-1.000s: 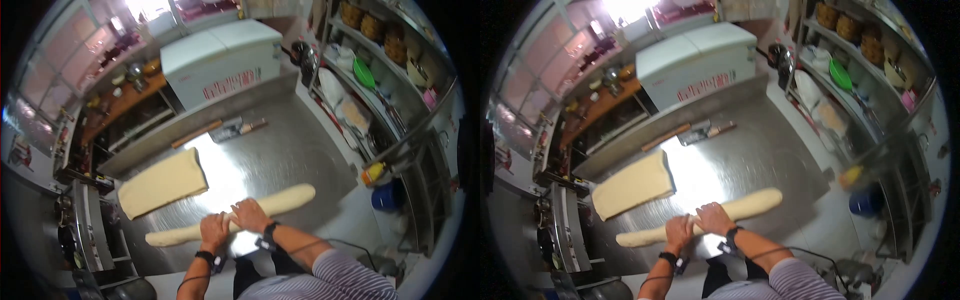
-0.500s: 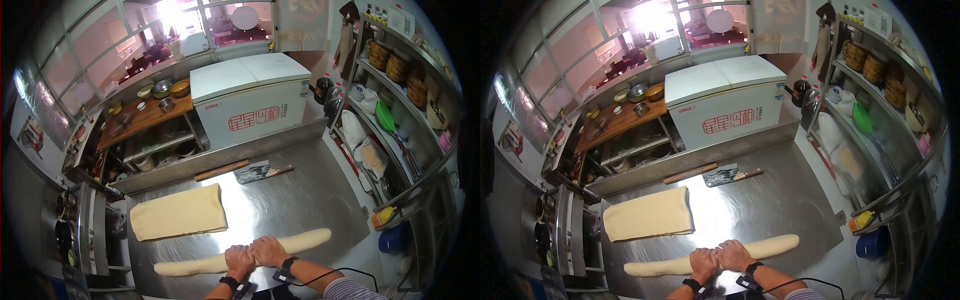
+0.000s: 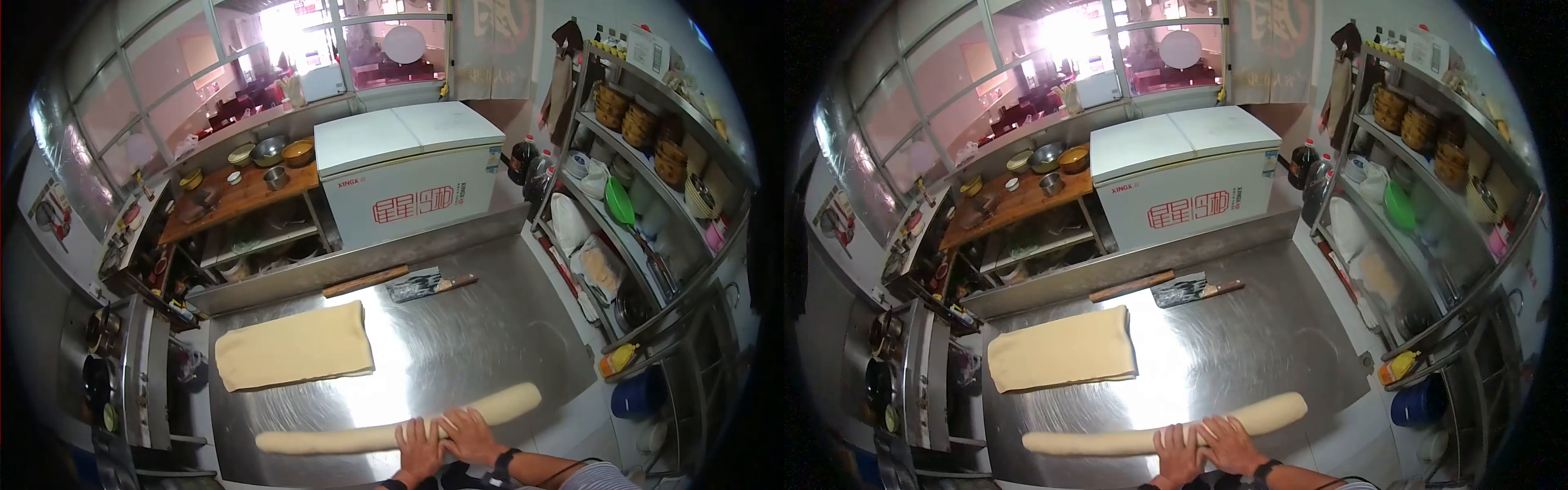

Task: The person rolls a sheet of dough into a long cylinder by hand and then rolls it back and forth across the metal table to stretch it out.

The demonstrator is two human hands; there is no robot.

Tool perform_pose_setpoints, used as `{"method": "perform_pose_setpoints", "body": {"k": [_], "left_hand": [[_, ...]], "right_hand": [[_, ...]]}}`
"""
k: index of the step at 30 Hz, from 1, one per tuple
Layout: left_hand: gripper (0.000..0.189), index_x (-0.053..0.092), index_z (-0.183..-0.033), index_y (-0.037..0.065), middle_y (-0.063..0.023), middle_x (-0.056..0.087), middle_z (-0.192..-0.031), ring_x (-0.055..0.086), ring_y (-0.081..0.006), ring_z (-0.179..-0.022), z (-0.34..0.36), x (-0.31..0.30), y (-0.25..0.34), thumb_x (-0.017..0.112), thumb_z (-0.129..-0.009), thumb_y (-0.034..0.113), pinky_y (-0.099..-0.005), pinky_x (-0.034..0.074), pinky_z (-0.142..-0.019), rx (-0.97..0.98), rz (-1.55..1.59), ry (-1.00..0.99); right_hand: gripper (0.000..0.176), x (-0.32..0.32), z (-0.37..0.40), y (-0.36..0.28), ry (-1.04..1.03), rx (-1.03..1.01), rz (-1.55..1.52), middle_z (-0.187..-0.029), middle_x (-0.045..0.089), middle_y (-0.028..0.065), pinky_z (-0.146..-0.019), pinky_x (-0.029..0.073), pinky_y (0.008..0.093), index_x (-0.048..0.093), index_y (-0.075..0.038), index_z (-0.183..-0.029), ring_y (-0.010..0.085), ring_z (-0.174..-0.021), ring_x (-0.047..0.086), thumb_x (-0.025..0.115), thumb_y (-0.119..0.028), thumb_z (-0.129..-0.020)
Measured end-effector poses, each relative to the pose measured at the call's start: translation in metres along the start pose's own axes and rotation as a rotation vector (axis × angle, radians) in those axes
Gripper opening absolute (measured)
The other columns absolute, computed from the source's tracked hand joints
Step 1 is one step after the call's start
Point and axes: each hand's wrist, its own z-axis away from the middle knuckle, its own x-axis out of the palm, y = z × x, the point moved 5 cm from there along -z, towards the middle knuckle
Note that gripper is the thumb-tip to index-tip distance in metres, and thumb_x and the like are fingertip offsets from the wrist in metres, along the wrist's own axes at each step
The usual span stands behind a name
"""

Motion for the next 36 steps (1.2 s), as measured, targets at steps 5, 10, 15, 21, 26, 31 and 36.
{"method": "perform_pose_setpoints", "body": {"k": [5,10,15,21,26,31,36], "left_hand": [[0.055,0.068,-0.134,0.009,-0.0168,0.066,-0.119,0.059,-0.0351,-0.115,-0.061,0.012,-0.018,0.066,-0.090,0.042,-0.0643,0.036,-0.108,-0.092,0.013,0.070],[0.039,0.082,-0.080,0.007,-0.0157,0.076,-0.082,0.073,-0.0356,-0.081,-0.153,0.013,-0.046,0.057,-0.098,0.031,-0.0499,0.057,-0.076,-0.191,0.034,-0.096],[0.040,0.082,-0.089,0.005,-0.0172,0.077,-0.090,0.073,-0.0366,-0.088,-0.168,0.015,-0.053,0.054,-0.101,0.031,-0.0524,0.056,-0.078,-0.119,0.017,-0.089],[0.064,0.059,-0.155,0.014,-0.0236,0.063,-0.136,0.055,-0.0443,-0.132,-0.054,-0.001,0.025,0.068,-0.097,0.041,-0.0666,0.036,-0.113,0.087,-0.023,0.071],[0.063,0.065,-0.149,0.017,-0.0229,0.060,-0.135,0.051,-0.0450,-0.133,-0.053,0.031,0.033,0.070,-0.094,0.048,-0.0730,0.031,-0.112,0.002,-0.087,0.053],[0.031,0.078,-0.082,0.007,-0.0135,0.073,-0.083,0.070,-0.0327,-0.080,-0.166,0.027,-0.002,0.061,-0.094,0.031,-0.0503,0.054,-0.077,-0.088,0.020,0.013],[0.036,0.081,-0.089,0.006,-0.0163,0.074,-0.088,0.070,-0.0348,-0.087,-0.207,0.032,-0.021,0.058,-0.098,0.032,-0.0515,0.055,-0.077,-0.164,0.025,-0.109]], "right_hand": [[0.045,0.000,-0.054,0.039,0.010,-0.062,-0.034,-0.128,0.071,0.0126,-0.107,0.047,0.0442,0.069,-0.010,-0.138,0.0300,-0.121,0.065,0.057,-0.039,-0.105],[0.033,0.022,-0.119,0.092,0.041,0.047,-0.144,-0.117,0.074,0.0132,-0.102,0.049,0.0463,0.075,-0.007,-0.114,0.0331,-0.114,0.067,0.059,-0.034,-0.104],[0.041,0.011,-0.132,0.106,0.055,0.153,-0.150,-0.125,0.070,0.0188,-0.116,0.038,0.0564,0.073,-0.004,-0.123,0.0349,-0.128,0.060,0.059,-0.038,-0.104],[0.064,-0.015,-0.008,0.064,0.018,0.043,-0.172,-0.148,0.062,0.0179,-0.120,0.038,0.0559,0.059,-0.003,-0.145,0.0342,-0.142,0.054,0.071,-0.043,-0.097],[0.055,-0.022,-0.001,0.075,0.043,-0.079,-0.055,-0.140,0.067,0.0143,-0.114,0.042,0.0503,0.062,-0.003,-0.144,0.0320,-0.133,0.060,0.064,-0.040,-0.103],[0.041,-0.005,-0.090,0.135,0.018,0.018,-0.079,-0.125,0.070,0.0117,-0.105,0.046,0.0493,0.069,-0.007,-0.128,0.0315,-0.122,0.063,0.064,-0.038,-0.101],[0.032,-0.014,-0.129,0.162,0.099,0.092,-0.074,-0.118,0.071,0.0119,-0.106,0.044,0.0500,0.074,-0.006,-0.110,0.0329,-0.122,0.063,0.063,-0.034,-0.101]]}}
